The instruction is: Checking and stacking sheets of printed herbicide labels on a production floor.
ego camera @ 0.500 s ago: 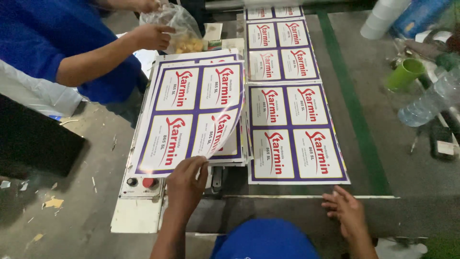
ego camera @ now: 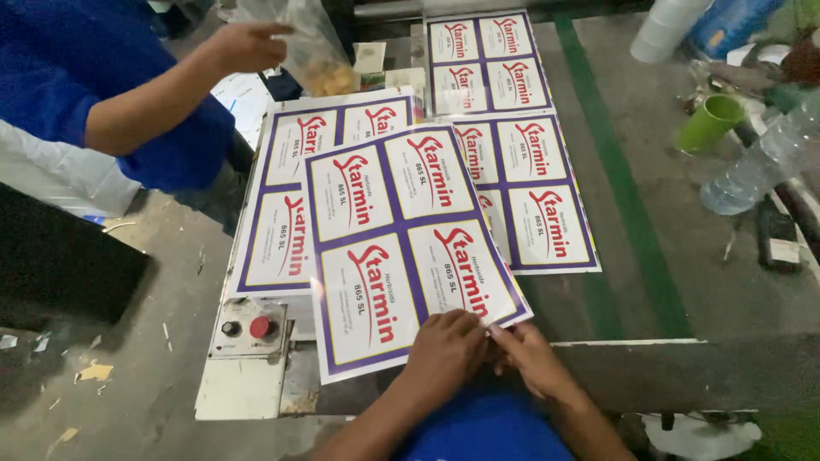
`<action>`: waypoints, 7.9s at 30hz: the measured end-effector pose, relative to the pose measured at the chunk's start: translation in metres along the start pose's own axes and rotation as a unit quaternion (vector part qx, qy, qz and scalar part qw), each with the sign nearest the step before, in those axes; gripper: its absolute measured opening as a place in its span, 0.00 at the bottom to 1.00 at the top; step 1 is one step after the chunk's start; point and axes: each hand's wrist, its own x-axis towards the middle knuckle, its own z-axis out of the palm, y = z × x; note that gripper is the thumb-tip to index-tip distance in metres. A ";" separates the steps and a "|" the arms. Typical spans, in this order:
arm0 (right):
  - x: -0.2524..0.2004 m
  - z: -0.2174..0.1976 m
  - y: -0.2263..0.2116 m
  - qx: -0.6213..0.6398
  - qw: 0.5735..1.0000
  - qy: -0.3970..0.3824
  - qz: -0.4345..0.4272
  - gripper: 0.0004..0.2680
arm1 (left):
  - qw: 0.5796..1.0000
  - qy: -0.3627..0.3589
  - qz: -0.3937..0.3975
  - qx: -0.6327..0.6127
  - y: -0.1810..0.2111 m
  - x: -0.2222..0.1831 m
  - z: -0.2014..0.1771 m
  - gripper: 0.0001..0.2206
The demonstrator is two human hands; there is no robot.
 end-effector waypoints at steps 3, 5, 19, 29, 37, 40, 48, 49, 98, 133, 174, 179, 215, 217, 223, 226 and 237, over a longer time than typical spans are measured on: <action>0.010 -0.025 0.028 0.030 0.998 0.063 0.007 0.11 | 0.999 0.018 0.045 0.001 0.001 -0.001 -0.009 0.10; 0.005 -0.033 0.018 0.060 0.990 0.126 -0.005 0.09 | 0.999 0.033 0.027 0.003 -0.002 0.003 -0.028 0.14; -0.075 -0.149 0.025 0.037 0.935 0.351 0.043 0.10 | 0.985 0.024 -0.102 0.140 -0.123 -0.021 -0.115 0.20; -0.107 -0.156 0.036 -0.010 0.922 0.377 0.081 0.11 | 0.965 0.006 -0.235 0.119 -0.106 -0.006 -0.145 0.07; -0.103 -0.143 0.041 -0.022 0.920 0.381 0.094 0.12 | 0.963 0.177 -0.157 0.131 -0.066 -0.022 -0.121 0.04; -0.084 -0.149 0.048 -0.015 0.928 0.364 0.078 0.12 | 0.960 0.192 -0.173 0.111 -0.067 -0.028 -0.105 0.04; -0.032 -0.138 0.008 0.003 0.951 0.310 0.007 0.13 | 0.951 0.222 -0.191 0.098 -0.063 -0.035 -0.093 0.04; -0.036 -0.129 -0.005 0.010 0.947 0.320 0.021 0.14 | 0.950 0.218 -0.198 0.107 -0.062 -0.035 -0.093 0.04; -0.110 -0.159 0.044 0.012 0.929 0.364 0.065 0.11 | 0.967 0.005 -0.181 0.180 -0.096 -0.007 -0.143 0.04; -0.010 0.000 -0.032 -0.023 0.999 0.036 0.018 0.14 | 0.997 0.074 -0.008 0.018 -0.011 -0.005 -0.017 0.10; -0.090 -0.142 0.053 -0.009 0.936 0.353 0.009 0.11 | 0.977 0.125 -0.144 0.090 -0.069 -0.012 -0.103 0.04; -0.052 -0.123 0.034 -0.027 0.941 0.337 0.009 0.11 | 0.978 0.141 -0.139 0.063 -0.070 -0.017 -0.097 0.03; -0.034 -0.105 0.029 0.018 0.962 0.273 -0.011 0.08 | 0.985 0.073 -0.151 0.048 -0.108 -0.008 -0.085 0.16; -0.045 -0.120 0.033 0.017 0.956 0.294 0.000 0.08 | 0.988 0.058 -0.124 0.074 -0.117 -0.010 -0.100 0.21; -0.076 -0.165 0.056 0.013 0.942 0.334 0.031 0.10 | 0.983 -0.046 -0.125 0.127 -0.136 -0.010 -0.115 0.22; -0.090 -0.159 0.049 -0.002 0.936 0.348 0.058 0.11 | 0.988 -0.047 -0.114 0.095 -0.138 -0.007 -0.124 0.16; -0.102 -0.153 0.053 -0.041 0.923 0.371 0.093 0.12 | 0.984 0.123 -0.071 0.103 -0.056 0.003 -0.137 0.04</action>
